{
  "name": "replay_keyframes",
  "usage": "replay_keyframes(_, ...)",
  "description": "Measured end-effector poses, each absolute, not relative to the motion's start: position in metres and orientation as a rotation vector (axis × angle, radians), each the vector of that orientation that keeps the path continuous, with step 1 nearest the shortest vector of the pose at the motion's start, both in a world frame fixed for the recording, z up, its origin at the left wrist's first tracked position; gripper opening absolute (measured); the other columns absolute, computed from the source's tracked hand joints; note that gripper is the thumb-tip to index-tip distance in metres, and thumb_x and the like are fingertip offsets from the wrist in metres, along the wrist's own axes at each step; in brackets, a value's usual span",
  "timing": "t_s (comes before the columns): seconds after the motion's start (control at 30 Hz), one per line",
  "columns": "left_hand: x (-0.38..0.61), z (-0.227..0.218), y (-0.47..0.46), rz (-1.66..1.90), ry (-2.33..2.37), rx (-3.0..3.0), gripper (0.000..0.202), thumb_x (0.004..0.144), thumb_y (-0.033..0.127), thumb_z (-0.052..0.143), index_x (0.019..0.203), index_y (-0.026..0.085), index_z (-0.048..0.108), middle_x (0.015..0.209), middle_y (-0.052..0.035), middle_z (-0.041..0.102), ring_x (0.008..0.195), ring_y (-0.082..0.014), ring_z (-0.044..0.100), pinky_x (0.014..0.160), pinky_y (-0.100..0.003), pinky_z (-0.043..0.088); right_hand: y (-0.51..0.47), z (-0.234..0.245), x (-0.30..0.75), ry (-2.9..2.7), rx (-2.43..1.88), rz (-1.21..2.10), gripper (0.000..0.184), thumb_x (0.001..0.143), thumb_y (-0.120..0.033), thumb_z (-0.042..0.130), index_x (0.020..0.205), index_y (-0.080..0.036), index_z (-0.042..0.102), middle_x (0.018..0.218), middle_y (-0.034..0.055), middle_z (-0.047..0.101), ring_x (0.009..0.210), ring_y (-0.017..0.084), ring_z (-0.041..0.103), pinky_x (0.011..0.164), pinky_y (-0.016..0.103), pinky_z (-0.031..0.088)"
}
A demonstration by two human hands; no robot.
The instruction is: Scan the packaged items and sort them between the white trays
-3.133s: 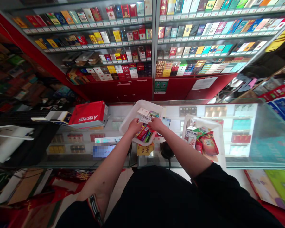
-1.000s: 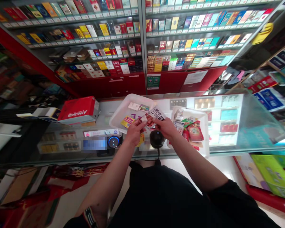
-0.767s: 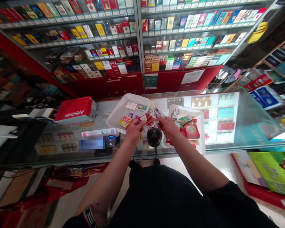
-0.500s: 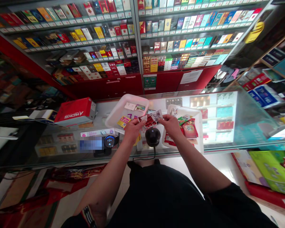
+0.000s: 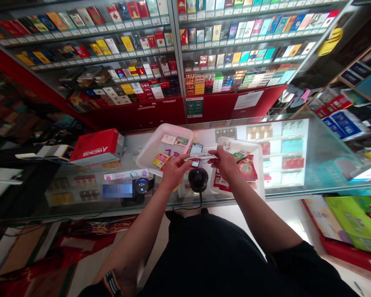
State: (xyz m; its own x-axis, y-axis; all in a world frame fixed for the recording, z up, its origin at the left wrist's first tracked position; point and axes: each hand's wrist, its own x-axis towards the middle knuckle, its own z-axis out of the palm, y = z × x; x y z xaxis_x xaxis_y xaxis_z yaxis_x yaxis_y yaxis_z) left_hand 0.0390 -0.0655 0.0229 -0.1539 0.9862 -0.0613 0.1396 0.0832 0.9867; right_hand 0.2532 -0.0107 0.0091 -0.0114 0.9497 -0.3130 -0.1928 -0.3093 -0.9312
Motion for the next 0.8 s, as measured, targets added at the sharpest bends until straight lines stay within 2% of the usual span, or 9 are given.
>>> replay_keyframes(0.1, 0.038, 0.023, -0.064, 1.185, 1.513, 1.235, 0.045, 0.093, 0.054, 0.072, 0.119, 0.02, 0.084, 0.094, -0.006, 0.081, 0.073, -0.0197, 0.068, 0.069, -0.031, 0.053, -0.008, 0.008, 0.253, -0.954, -1.316, 1.468, 0.04, 0.08, -0.053, 0.08, 0.097, -0.017, 0.082, 0.098, 0.0085, 0.081, 0.074, 0.018, 0.07, 0.06, 0.028, 0.055)
replay_keyframes(0.17, 0.039, 0.024, -0.062, 1.213, 1.537, 1.2, 0.041, 0.093, 0.053, 0.071, 0.113, 0.019, 0.085, 0.09, -0.0056, 0.08, 0.075, -0.0203, 0.068, 0.072, -0.032, 0.054, -0.005, 0.006, 0.253, -0.993, -1.307, 1.443, 0.038, 0.072, -0.044, 0.084, 0.098, -0.018, 0.081, 0.095, 0.0064, 0.081, 0.078, 0.018, 0.071, 0.068, 0.029, 0.057)
replay_keyframes(0.27, 0.043, 0.022, -0.057, 1.265, 1.501, 1.088, 0.039, 0.084, 0.046, 0.081, 0.112, 0.019, 0.084, 0.081, -0.0034, 0.076, 0.077, -0.0202, 0.068, 0.076, -0.032, 0.055, -0.002, 0.001, 0.253, -0.972, -1.301, 1.409, 0.05, 0.065, -0.04, 0.086, 0.108, -0.018, 0.077, 0.084, 0.0026, 0.078, 0.075, 0.018, 0.07, 0.072, 0.032, 0.057)
replay_keyframes(0.37, 0.045, 0.016, -0.053, 1.311, 1.429, 0.936, 0.059, 0.074, 0.044, 0.088, 0.126, 0.019, 0.075, 0.074, 0.001, 0.07, 0.07, -0.0171, 0.064, 0.071, -0.031, 0.055, 0.0, -0.004, 0.254, -0.954, -1.308, 1.427, 0.058, 0.064, -0.04, 0.087, 0.116, -0.018, 0.075, 0.078, 0.0, 0.076, 0.071, 0.018, 0.069, 0.069, 0.031, 0.056)
replay_keyframes(0.43, 0.044, 0.011, -0.05, 1.335, 1.405, 0.849, 0.067, 0.068, 0.044, 0.092, 0.127, 0.019, 0.072, 0.077, 0.0007, 0.072, 0.069, -0.0164, 0.065, 0.069, -0.03, 0.055, 0.002, -0.006, 0.255, -0.942, -1.288, 1.472, 0.05, 0.063, -0.042, 0.088, 0.105, -0.017, 0.077, 0.079, 0.0016, 0.076, 0.069, 0.018, 0.068, 0.066, 0.03, 0.055)
replay_keyframes(0.5, 0.042, 0.007, -0.046, 1.332, 1.406, 0.794, 0.06, 0.063, 0.046, 0.094, 0.114, 0.018, 0.075, 0.082, -0.0016, 0.075, 0.069, -0.0164, 0.065, 0.067, -0.03, 0.054, 0.005, -0.006, 0.256, -0.934, -1.284, 1.499, 0.042, 0.062, -0.045, 0.089, 0.091, -0.017, 0.079, 0.076, 0.0025, 0.076, 0.065, 0.016, 0.065, 0.062, 0.029, 0.053)
replay_keyframes(0.57, 0.039, 0.002, -0.043, 1.306, 1.42, 0.786, 0.049, 0.063, 0.048, 0.093, 0.098, 0.018, 0.078, 0.082, -0.0024, 0.076, 0.069, -0.0164, 0.065, 0.069, -0.031, 0.055, 0.008, -0.006, 0.257, -0.941, -1.308, 1.486, 0.04, 0.062, -0.048, 0.09, 0.084, -0.017, 0.079, 0.072, 0.0023, 0.075, 0.062, 0.015, 0.062, 0.059, 0.028, 0.05)
replay_keyframes(0.7, 0.031, -0.008, -0.033, 1.23, 1.472, 0.926, 0.033, 0.07, 0.047, 0.089, 0.083, 0.019, 0.079, 0.085, -0.0033, 0.077, 0.08, -0.0199, 0.069, 0.084, -0.036, 0.056, 0.015, -0.01, 0.263, -1.033, -1.368, 1.404, 0.038, 0.066, -0.051, 0.085, 0.082, -0.017, 0.08, 0.071, 0.0023, 0.075, 0.062, 0.015, 0.061, 0.062, 0.029, 0.049)
replay_keyframes(0.8, 0.024, -0.014, -0.026, 1.173, 1.52, 1.189, 0.021, 0.078, 0.041, 0.082, 0.078, 0.02, 0.08, 0.112, -0.0077, 0.078, 0.105, -0.0251, 0.071, 0.105, -0.043, 0.052, 0.02, -0.014, 0.271, -1.229, -1.45, 1.282, 0.034, 0.075, -0.05, 0.078, 0.083, -0.017, 0.081, 0.073, 0.0023, 0.075, 0.067, 0.018, 0.063, 0.068, 0.031, 0.049)
